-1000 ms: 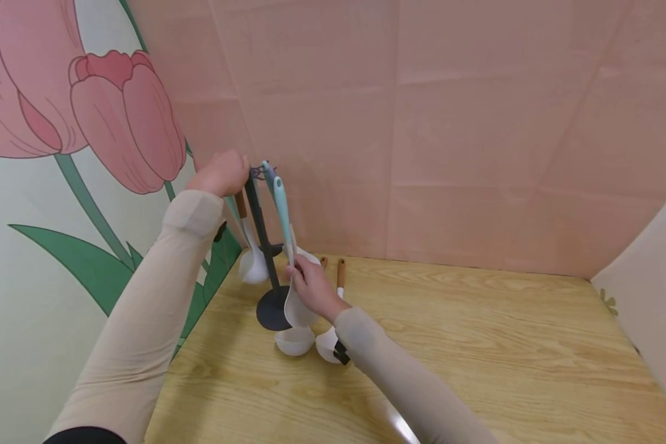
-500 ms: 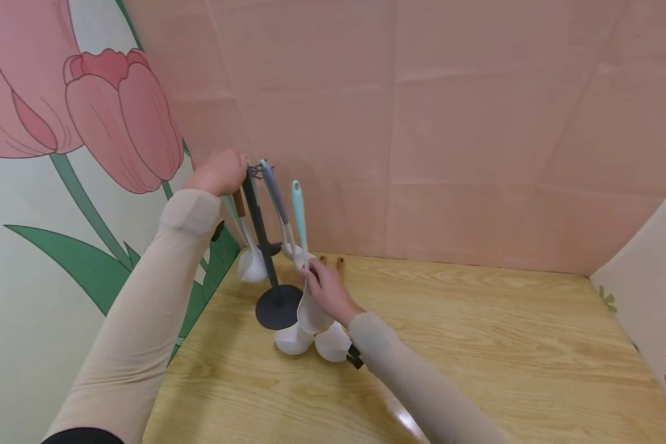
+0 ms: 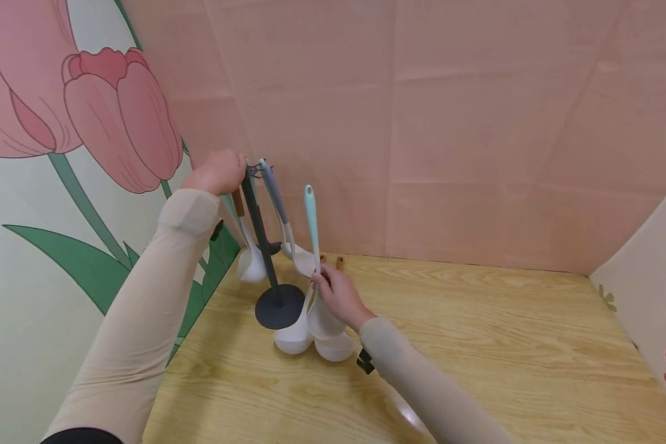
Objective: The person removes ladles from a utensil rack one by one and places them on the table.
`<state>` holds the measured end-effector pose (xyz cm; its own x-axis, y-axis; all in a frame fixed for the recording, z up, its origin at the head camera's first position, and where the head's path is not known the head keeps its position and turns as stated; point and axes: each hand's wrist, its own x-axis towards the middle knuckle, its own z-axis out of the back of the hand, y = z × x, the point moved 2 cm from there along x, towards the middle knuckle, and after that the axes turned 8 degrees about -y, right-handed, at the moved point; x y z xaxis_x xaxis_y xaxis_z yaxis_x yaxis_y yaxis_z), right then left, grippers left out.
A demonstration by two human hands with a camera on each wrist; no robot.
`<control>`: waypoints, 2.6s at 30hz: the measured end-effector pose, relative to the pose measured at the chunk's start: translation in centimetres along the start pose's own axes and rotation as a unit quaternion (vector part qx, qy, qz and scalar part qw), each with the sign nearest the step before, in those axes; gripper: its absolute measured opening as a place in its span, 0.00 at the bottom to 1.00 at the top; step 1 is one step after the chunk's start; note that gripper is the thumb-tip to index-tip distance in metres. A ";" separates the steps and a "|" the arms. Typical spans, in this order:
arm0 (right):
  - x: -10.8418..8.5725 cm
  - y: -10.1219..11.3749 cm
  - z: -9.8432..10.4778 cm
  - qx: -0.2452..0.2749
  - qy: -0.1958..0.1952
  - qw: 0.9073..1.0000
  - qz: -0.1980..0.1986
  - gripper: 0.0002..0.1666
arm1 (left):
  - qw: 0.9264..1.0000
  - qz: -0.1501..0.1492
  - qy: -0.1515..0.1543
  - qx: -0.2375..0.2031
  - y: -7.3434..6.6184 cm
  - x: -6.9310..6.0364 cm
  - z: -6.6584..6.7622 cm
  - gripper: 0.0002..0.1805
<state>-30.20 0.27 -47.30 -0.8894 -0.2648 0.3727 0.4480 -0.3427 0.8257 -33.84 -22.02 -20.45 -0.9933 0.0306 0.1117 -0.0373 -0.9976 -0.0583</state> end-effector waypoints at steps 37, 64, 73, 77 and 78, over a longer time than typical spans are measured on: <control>-2.3 -3.7 2.5 -0.006 -0.019 0.998 -0.056 0.10 | 1.000 -0.009 0.004 0.022 -0.1 -0.1 0.0 0.15; -3.0 -7.8 4.1 -0.072 -0.014 0.989 -0.125 0.12 | 1.000 -0.013 -0.002 0.003 0.1 -0.2 -0.2 0.14; -3.3 -9.7 4.9 -0.110 -0.008 0.981 -0.162 0.16 | 1.000 -0.016 -0.002 0.019 -0.2 -0.1 -0.1 0.13; -3.7 -9.8 4.9 -0.122 0.006 0.973 -0.196 0.16 | 0.999 -0.022 -0.003 0.031 -0.2 0.0 0.0 0.13; -3.8 -9.9 4.9 -0.124 0.011 0.971 -0.204 0.17 | 1.000 -0.018 -0.003 0.024 -0.2 0.0 0.0 0.13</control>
<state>-31.71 9.09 -54.77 -0.9966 -0.0787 0.0242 0.0685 -0.6289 0.7745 -33.79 -21.84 -20.45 -0.9906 0.0670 0.1191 -0.0683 -0.9976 -0.0071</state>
